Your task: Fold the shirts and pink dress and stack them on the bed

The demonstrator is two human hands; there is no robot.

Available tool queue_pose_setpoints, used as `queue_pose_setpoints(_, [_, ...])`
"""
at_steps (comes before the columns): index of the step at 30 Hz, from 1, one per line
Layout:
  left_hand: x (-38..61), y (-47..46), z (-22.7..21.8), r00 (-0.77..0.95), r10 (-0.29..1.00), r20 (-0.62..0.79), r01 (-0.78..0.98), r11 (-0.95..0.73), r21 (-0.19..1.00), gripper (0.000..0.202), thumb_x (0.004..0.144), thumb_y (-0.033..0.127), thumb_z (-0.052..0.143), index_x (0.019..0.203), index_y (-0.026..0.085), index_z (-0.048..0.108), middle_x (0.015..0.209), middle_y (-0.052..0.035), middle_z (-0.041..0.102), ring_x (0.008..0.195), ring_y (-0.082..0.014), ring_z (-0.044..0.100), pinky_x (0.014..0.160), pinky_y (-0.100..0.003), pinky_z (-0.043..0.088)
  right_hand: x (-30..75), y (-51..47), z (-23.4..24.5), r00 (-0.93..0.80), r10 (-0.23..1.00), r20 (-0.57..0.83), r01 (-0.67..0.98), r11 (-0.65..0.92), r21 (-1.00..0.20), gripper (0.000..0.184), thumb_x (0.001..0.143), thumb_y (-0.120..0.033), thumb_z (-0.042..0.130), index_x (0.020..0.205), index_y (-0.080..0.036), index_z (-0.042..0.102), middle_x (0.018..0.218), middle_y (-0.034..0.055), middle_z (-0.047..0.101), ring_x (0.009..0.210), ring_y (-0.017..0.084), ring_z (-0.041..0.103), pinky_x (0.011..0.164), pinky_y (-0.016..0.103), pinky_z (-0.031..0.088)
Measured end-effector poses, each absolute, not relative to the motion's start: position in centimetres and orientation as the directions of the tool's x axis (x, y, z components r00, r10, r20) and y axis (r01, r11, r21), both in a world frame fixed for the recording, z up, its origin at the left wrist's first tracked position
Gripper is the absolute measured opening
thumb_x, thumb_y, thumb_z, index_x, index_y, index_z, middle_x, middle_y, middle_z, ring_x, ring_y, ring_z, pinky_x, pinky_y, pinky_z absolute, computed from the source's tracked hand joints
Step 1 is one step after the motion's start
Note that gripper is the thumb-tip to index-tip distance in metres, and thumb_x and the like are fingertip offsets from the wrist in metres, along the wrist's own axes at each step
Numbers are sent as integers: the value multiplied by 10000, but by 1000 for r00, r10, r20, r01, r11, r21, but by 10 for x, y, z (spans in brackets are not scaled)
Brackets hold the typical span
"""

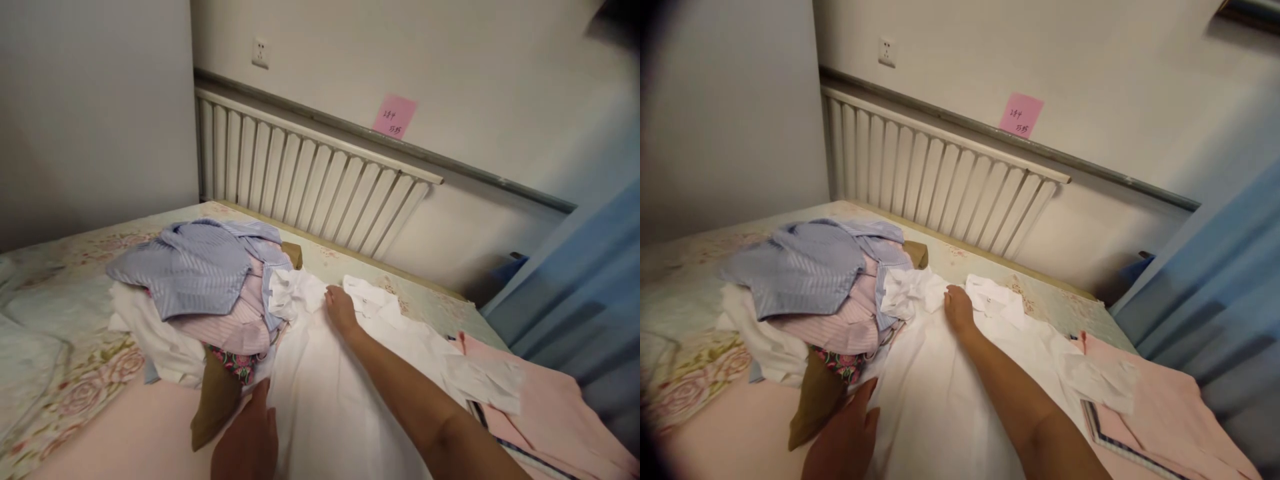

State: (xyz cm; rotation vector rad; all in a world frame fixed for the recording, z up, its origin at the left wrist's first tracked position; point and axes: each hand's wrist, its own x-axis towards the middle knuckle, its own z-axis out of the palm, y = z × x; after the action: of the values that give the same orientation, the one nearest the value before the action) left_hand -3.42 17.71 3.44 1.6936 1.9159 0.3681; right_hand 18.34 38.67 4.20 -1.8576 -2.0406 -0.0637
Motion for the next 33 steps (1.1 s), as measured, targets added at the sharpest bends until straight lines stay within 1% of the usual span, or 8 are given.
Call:
queue_pose_setpoints(5, [-30,180,32,-38,957,-286,816,195,544,497,913,199,278,1402,151,351,1322,-136,567,1104,-187,609,873,-306,455,191,449,56,-82,971,224,973,126,-192,295,911,-173,455,1157,-171,618,1179,90,624,1125,188,545,990,293,377])
queue_pose_setpoints(9, [-30,183,28,-18,935,-355,816,219,534,522,914,208,303,1433,154,313,1313,-141,575,1083,-191,620,895,-309,444,197,477,43,-89,991,104,979,106,-175,268,912,-307,558,1135,-163,592,1148,75,609,1028,197,588,911,402,469])
queue_pose_setpoints(13, [-31,185,27,-36,922,-385,815,250,522,528,915,220,327,1441,185,310,1354,-124,543,1119,-184,600,901,-287,434,201,488,30,-55,997,57,985,64,-162,291,908,-362,572,1120,-163,581,1126,62,600,968,183,603,841,393,513])
queue_pose_setpoints(18, [-29,186,32,-42,908,-416,815,272,511,527,914,219,353,1440,209,313,1362,-113,537,1147,-187,584,884,-280,434,203,490,25,26,986,167,983,5,-181,198,923,-222,500,1058,-136,616,1038,91,640,979,206,605,861,370,481])
queue_pose_setpoints(22, [-28,186,33,-67,908,-414,811,291,507,507,913,211,355,1420,220,342,1330,-109,567,1119,-191,602,871,-289,439,200,484,23,45,961,271,974,18,-227,303,881,-103,409,1107,-93,610,1077,152,642,1056,239,579,909,348,441])
queue_pose_setpoints(27, [-30,186,30,-71,927,-368,810,269,521,500,897,220,367,1397,227,374,1296,-116,593,1117,-211,602,875,-316,446,192,461,19,-60,943,328,950,154,-271,453,845,-122,456,1295,-127,507,1273,109,579,1167,196,525,1012,312,393])
queue_pose_setpoints(30, [-31,186,27,-65,943,-326,800,244,548,501,883,225,386,1384,230,391,1310,-113,581,1134,-213,591,880,-315,446,186,428,12,-102,925,367,940,210,-268,483,876,-159,408,1352,-87,444,1363,143,505,1258,213,457,1076,357,345])
queue_pose_setpoints(33, [-32,185,25,-62,951,-303,801,228,554,495,882,227,383,1376,224,397,1300,-109,590,1123,-208,596,875,-313,445,183,383,-2,-147,912,382,935,255,-248,462,912,-222,373,1347,-91,461,1401,149,467,1308,228,411,1104,396,314])
